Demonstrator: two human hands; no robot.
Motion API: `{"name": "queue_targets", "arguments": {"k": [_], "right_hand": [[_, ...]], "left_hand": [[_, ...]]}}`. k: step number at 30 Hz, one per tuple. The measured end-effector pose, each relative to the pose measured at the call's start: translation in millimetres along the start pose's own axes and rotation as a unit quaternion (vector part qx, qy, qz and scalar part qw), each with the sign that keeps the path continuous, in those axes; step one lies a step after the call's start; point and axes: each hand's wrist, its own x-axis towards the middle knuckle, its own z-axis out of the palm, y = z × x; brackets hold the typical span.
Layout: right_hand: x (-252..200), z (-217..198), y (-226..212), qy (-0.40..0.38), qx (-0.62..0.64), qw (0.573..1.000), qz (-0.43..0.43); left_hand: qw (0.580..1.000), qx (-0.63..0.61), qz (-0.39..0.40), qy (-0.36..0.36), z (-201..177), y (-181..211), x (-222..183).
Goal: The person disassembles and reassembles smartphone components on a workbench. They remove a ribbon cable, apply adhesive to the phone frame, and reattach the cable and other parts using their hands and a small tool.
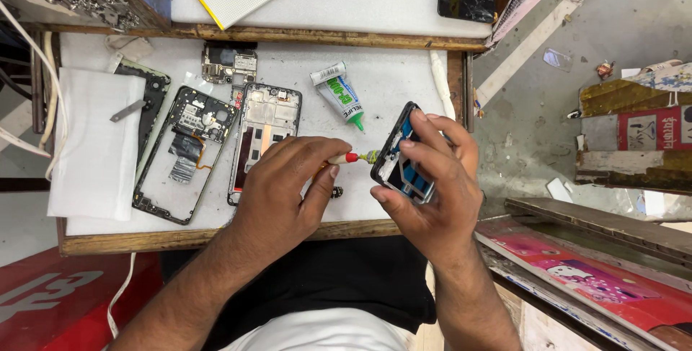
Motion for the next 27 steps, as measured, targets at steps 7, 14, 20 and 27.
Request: {"name": "queue_targets", "arguments": {"k": [7, 14, 20, 27], "right_hand": [[-4.6, -3.4, -1.1, -0.009, 0.019, 1.000, 0.002], [-5.9, 0.5, 3.5, -0.012, 0.036, 0.999, 0.004], [-7.6, 3.5, 3.1, -0.010, 0.089, 0.994, 0.056], [-3.3, 0.0, 4.3, -0.010, -0.016, 1.000, -0.001]], "left_hand": [[1.000, -0.016, 0.004, 0.015, 5.6, -1.4, -1.5], [1.000, 0.006, -0.024, 0.006, 4.6, -3.7, -3.0], [0.999, 0.033, -0.015, 0.015, 3.3, -5.9, -3.8], [0.999, 0.036, -0.010, 0.021, 4.5, -4.2, -3.4]]}}
